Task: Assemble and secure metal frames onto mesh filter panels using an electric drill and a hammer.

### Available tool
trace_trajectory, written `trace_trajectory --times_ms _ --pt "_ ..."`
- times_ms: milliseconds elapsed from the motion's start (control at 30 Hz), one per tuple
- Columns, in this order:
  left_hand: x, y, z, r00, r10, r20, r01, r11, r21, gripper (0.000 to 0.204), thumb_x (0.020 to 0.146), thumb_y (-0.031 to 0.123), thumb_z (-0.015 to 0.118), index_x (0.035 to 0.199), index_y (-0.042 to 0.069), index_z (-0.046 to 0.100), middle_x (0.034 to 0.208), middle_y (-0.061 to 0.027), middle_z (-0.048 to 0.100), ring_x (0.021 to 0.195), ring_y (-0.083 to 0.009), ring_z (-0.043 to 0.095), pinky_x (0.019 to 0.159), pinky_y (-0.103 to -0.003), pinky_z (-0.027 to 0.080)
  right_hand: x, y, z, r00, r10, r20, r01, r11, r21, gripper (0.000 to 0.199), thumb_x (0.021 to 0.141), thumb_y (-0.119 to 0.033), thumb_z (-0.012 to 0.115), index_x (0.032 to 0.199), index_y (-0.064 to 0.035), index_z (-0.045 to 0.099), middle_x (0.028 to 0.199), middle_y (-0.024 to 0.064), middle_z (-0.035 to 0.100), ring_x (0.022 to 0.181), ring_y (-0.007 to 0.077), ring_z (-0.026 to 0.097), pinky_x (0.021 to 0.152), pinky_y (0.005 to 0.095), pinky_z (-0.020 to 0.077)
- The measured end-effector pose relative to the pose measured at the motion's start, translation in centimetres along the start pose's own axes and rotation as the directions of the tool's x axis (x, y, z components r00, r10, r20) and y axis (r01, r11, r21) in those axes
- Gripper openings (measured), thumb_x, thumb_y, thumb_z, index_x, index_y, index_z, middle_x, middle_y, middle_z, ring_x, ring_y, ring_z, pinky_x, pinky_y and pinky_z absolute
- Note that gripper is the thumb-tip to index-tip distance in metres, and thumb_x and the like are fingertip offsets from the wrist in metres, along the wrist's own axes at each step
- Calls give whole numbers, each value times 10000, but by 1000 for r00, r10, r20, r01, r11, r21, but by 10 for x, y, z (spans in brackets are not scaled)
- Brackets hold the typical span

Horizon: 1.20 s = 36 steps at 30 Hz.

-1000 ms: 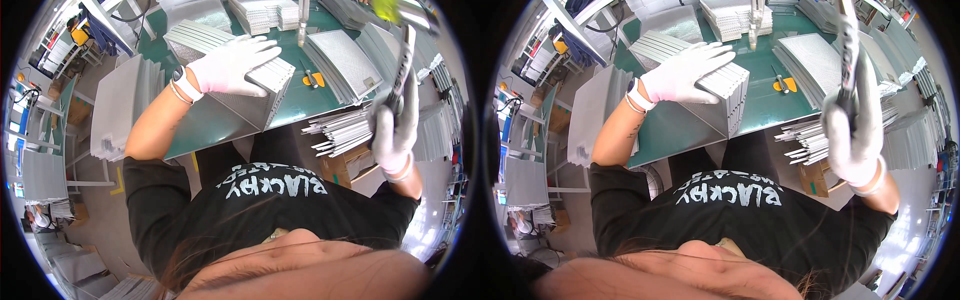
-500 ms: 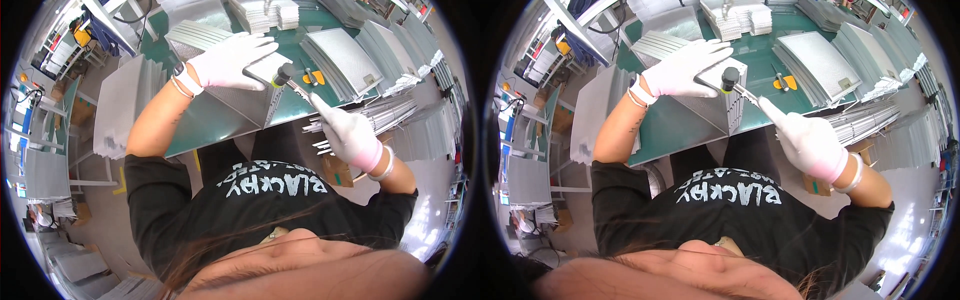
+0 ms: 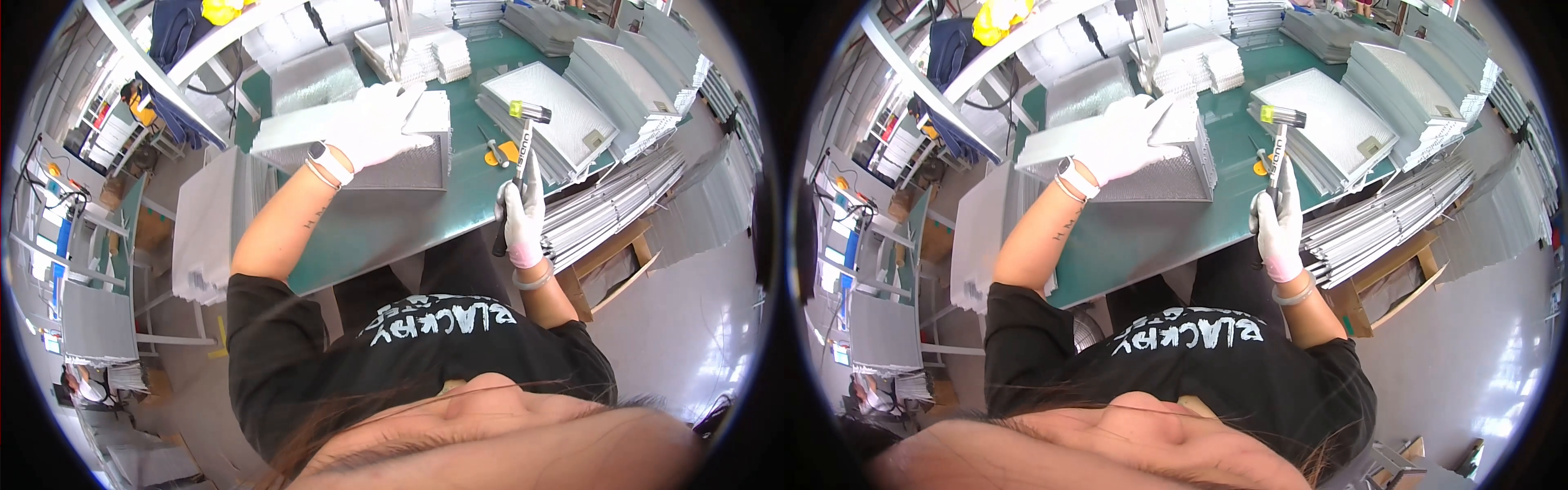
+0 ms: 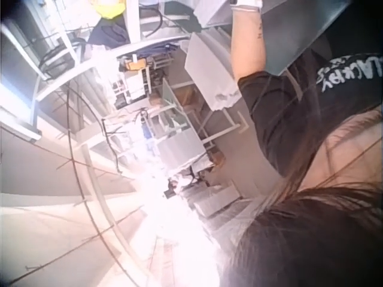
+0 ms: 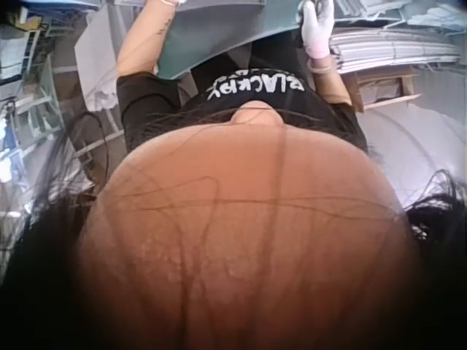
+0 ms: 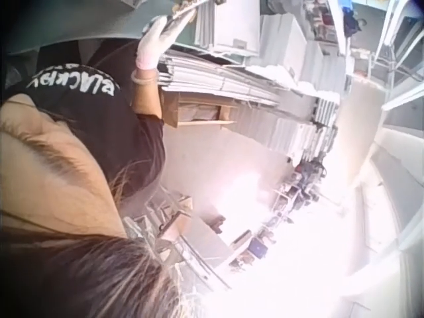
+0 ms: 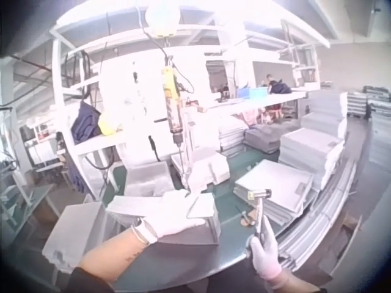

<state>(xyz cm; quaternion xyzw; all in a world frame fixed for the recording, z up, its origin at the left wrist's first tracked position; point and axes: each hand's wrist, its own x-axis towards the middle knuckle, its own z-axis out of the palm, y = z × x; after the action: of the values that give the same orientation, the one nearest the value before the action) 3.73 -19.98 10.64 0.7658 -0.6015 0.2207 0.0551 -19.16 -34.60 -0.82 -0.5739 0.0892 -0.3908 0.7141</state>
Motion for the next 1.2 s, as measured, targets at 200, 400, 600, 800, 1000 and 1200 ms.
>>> trace_trajectory --times_ms 200,400,600,800,1000,1200 --pt "18 -7 -6 975 36 218 -24 998 -59 719 875 550 655 1333 13 520 1138 -237 562 1050 -418 564 925 -474 467 35 24 31 920 -108 -377 190 963 189 708 984 13 428 1604 -116 113 801 30 522 558 70 458 514 215 417" --pt "30 -18 -3 965 1 261 17 998 -66 720 879 549 650 1314 -9 519 1142 -250 542 1037 -435 555 941 -486 457 45 24 30 985 124 120 -141 979 146 657 976 -17 447 1583 -78 204 790 16 516 550 70 443 501 215 413" --pt "40 -44 13 960 115 256 -109 993 -38 876 890 571 618 1499 0 352 1154 -258 558 1010 -393 568 894 -478 469 54 49 38 965 168 200 -185 981 66 691 965 10 416 1593 -129 162 777 0 493 545 54 449 481 196 411" --pt "43 -43 14 973 114 201 -110 993 -30 855 885 555 629 1472 -19 389 1162 -235 553 1042 -372 551 921 -450 458 36 52 47 988 25 -155 9 977 215 693 967 32 418 1595 -119 167 834 1 493 601 51 438 509 199 410" --pt "45 -40 0 927 3 376 30 996 -82 874 879 548 646 1532 58 336 1385 -298 478 1260 -467 476 1100 -487 368 38 49 40 988 -25 -155 73 949 307 689 971 39 399 1597 -145 175 888 24 516 594 51 445 497 208 417" --pt "42 -46 5 936 45 350 1 991 -131 855 889 536 630 1530 51 337 1366 -286 489 1244 -461 482 1096 -482 367 16 46 51 981 67 182 -112 960 255 689 976 22 430 1595 -97 150 822 25 514 559 67 432 481 204 397"
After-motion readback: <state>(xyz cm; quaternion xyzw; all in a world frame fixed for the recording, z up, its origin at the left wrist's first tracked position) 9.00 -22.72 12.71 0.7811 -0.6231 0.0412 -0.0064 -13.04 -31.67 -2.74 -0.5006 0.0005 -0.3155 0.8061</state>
